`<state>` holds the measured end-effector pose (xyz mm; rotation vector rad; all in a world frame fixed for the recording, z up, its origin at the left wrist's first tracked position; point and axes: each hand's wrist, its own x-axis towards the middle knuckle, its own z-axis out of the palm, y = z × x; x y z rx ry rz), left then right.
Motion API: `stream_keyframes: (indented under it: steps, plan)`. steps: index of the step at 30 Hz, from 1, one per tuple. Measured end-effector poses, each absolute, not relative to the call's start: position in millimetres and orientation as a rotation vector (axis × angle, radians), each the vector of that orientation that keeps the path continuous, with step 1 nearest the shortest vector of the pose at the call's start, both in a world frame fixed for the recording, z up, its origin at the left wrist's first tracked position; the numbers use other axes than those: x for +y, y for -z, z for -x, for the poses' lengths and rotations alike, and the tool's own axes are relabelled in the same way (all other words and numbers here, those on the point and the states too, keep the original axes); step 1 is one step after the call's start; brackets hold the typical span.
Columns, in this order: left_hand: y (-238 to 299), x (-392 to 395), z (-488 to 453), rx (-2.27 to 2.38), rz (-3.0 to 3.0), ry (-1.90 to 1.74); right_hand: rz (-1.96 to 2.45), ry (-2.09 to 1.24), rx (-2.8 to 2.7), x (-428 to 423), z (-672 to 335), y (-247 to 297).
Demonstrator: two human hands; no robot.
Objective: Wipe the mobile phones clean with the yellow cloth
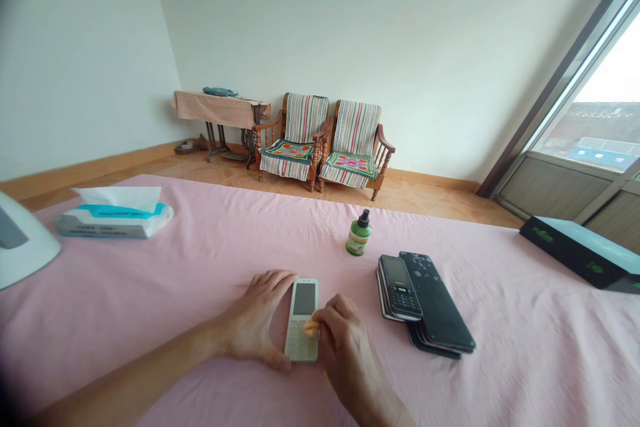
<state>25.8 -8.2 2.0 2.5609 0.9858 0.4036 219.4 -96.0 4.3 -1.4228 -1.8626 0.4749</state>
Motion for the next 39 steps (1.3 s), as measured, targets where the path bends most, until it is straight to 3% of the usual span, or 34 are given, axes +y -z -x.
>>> stream_keyframes:
  steps: [20, 39]
  plan:
    - [-7, -7, -27, 0.994, -2.554, -0.345, 1.395, -0.611, -1.931, -100, -211, -18]
    - [0, -5, -27, 1.024, -2.569, -0.379, 1.565, -0.372, -1.945, -99, -208, -5]
